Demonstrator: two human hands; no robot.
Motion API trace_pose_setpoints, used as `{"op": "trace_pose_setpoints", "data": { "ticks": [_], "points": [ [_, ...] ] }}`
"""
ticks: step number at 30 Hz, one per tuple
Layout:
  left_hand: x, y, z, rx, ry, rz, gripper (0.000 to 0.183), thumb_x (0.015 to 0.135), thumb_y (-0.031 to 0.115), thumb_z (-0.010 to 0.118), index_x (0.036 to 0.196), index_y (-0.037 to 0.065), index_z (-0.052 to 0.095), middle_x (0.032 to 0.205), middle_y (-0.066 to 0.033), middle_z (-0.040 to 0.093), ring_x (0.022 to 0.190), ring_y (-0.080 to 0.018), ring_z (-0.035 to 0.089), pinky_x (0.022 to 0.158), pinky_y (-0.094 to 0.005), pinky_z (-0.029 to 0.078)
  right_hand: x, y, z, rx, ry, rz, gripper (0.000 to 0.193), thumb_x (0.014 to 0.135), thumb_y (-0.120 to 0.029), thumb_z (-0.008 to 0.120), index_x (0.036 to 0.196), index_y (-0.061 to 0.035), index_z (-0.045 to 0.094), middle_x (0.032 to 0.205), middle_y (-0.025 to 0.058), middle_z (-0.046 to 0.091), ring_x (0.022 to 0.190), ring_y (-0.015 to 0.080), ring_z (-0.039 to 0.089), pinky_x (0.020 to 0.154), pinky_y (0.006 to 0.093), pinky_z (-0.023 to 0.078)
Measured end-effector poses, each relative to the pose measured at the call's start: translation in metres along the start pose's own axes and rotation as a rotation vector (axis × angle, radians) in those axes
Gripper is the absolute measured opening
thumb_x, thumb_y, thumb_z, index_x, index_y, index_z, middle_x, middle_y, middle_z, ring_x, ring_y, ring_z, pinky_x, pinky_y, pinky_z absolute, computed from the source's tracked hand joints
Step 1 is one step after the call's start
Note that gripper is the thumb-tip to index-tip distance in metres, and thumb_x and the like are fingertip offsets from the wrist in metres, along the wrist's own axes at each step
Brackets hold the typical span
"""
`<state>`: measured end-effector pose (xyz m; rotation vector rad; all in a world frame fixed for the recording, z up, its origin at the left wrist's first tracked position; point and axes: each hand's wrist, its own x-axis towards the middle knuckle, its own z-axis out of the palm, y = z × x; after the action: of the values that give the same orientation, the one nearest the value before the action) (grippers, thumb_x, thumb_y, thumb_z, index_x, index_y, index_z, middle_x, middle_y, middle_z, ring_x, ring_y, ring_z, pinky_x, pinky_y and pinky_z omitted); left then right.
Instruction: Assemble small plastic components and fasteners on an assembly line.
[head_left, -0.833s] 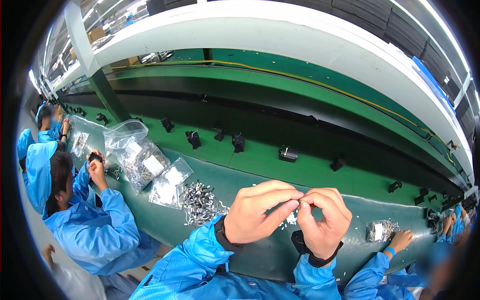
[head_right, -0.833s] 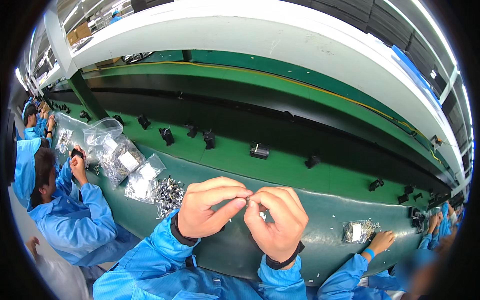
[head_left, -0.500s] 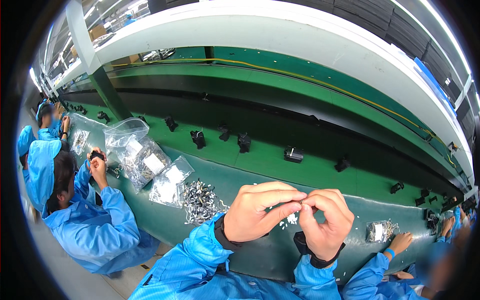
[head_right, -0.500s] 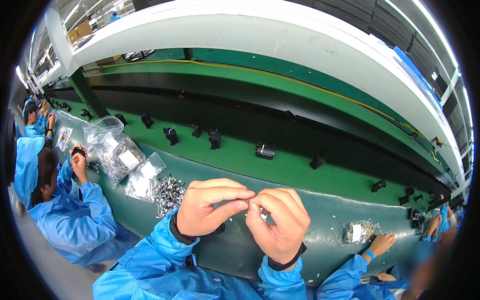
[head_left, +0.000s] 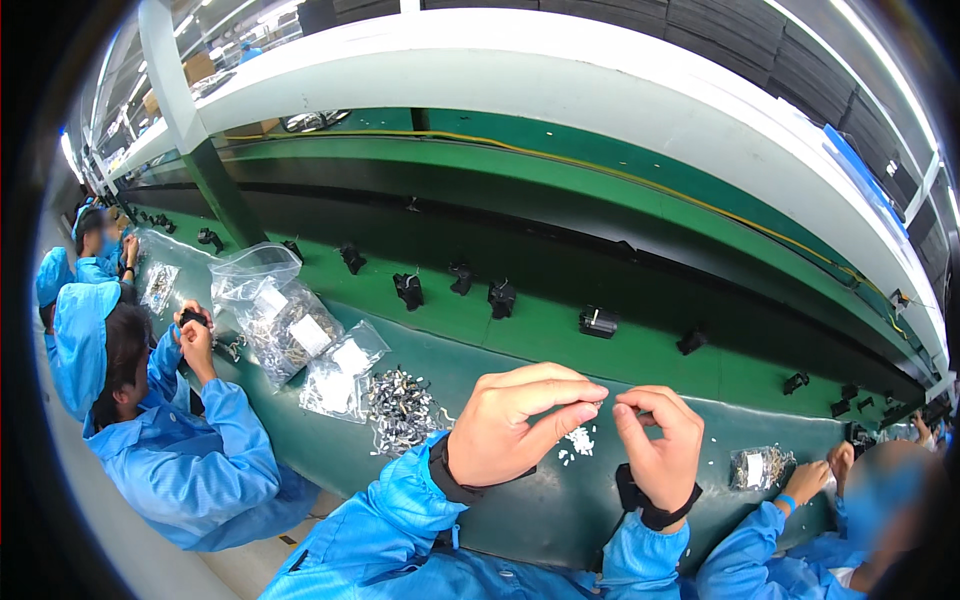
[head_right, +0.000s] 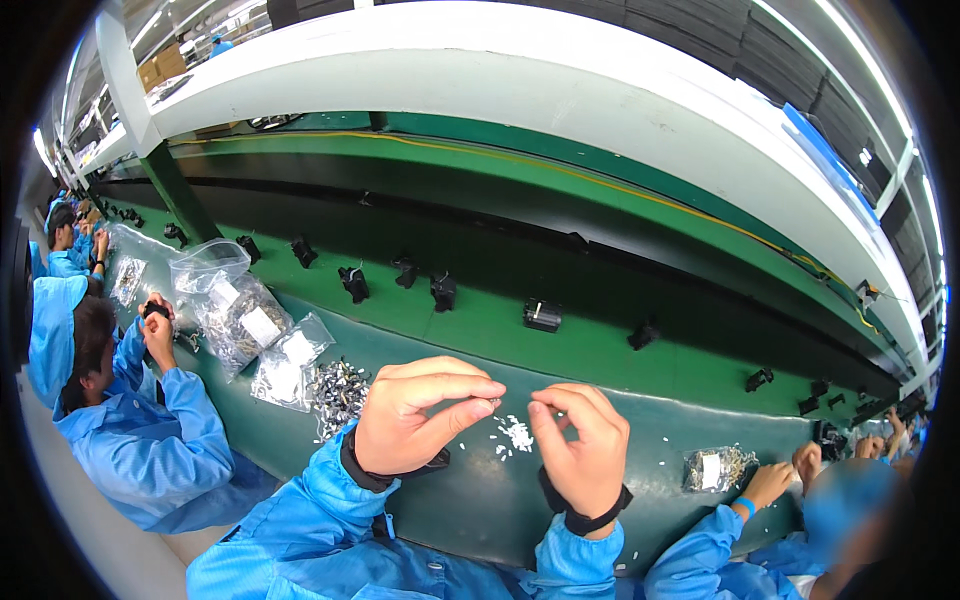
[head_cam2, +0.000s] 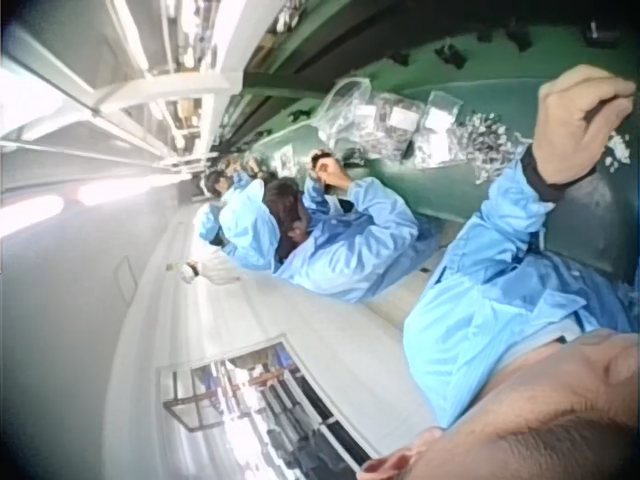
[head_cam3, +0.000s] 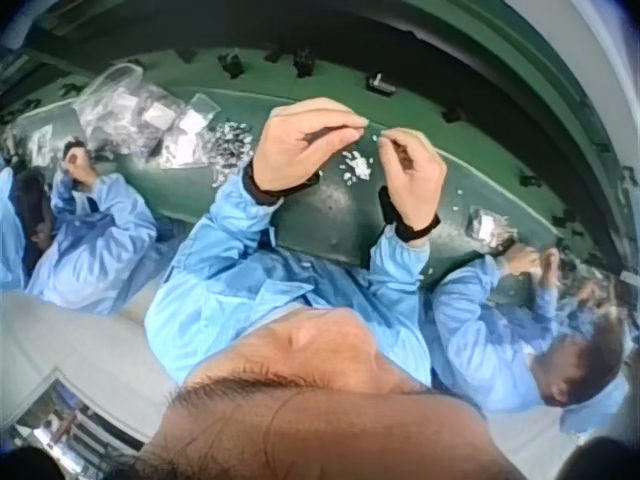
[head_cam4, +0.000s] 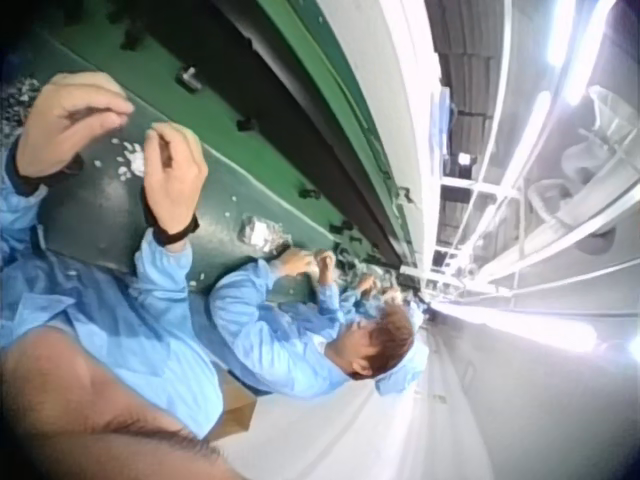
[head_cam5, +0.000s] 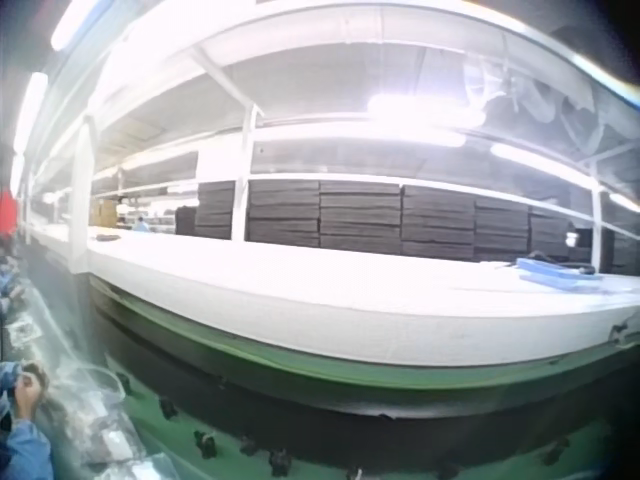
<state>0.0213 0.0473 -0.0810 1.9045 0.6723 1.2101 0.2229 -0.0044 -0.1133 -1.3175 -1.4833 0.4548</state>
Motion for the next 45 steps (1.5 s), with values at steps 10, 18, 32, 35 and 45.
{"op": "trace_pose_setpoints", "data": {
  "ticks": [10, 18, 32, 35, 45],
  "points": [
    [-0.004, -0.006, 0.007, -0.029, -0.018, 0.008, 0.016, 0.088, 0.000, 0.078, 0.104, -0.002, 0.077, 0.099, -0.0157, 0.077, 0.091, -0.0239, 0.076, 0.080, -0.0320, 0.060, -0.005, -0.019, 0.008, -0.015, 0.103, -0.265, 0.022, 0.078, 0.004, 0.083, 0.098, -0.0009, 0.075, 0.095, 0.0112, 0.075, 0.085, 0.0248, 0.069, 0.070, 0.0333, 0.057],
    [-0.005, -0.005, 0.012, -0.067, -0.028, -0.001, 0.016, 0.090, 0.000, 0.077, 0.106, -0.002, 0.077, 0.100, -0.0164, 0.078, 0.092, -0.0235, 0.077, 0.081, -0.0315, 0.060, -0.006, -0.019, 0.007, -0.128, 0.145, -0.355, 0.022, 0.076, 0.002, 0.084, 0.096, -0.0013, 0.076, 0.095, 0.0100, 0.075, 0.084, 0.0272, 0.069, 0.072, 0.0354, 0.057],
    [-0.014, -0.015, 0.016, -0.412, -0.024, -0.332, 0.015, 0.095, -0.006, 0.071, 0.109, -0.008, 0.075, 0.105, -0.0185, 0.076, 0.098, -0.0211, 0.075, 0.088, -0.0316, 0.062, -0.005, -0.011, 0.010, -0.123, 0.140, -0.384, 0.020, 0.076, 0.004, 0.081, 0.095, -0.0019, 0.074, 0.093, 0.0089, 0.074, 0.083, 0.0273, 0.069, 0.071, 0.0358, 0.057],
    [-0.015, -0.015, 0.016, -0.495, 0.006, -0.414, 0.015, 0.094, -0.006, 0.072, 0.109, -0.009, 0.073, 0.104, -0.0181, 0.076, 0.098, -0.0205, 0.075, 0.088, -0.0319, 0.063, -0.004, -0.011, 0.015, -0.156, 0.176, -0.425, 0.021, 0.075, 0.003, 0.081, 0.094, -0.0031, 0.074, 0.092, 0.0079, 0.074, 0.082, 0.0268, 0.068, 0.071, 0.0357, 0.057],
    [-0.018, -0.020, 0.022, -0.512, -0.034, -0.388, 0.014, 0.096, -0.004, 0.071, 0.109, -0.008, 0.069, 0.101, -0.0142, 0.075, 0.098, -0.0171, 0.073, 0.087, -0.0293, 0.061, -0.008, 0.002, 0.019, -0.229, 0.198, -0.485, 0.019, 0.078, -0.003, 0.081, 0.091, -0.0063, 0.067, 0.087, 0.0062, 0.068, 0.080, 0.0274, 0.065, 0.067, 0.0370, 0.055]
  ]
}}
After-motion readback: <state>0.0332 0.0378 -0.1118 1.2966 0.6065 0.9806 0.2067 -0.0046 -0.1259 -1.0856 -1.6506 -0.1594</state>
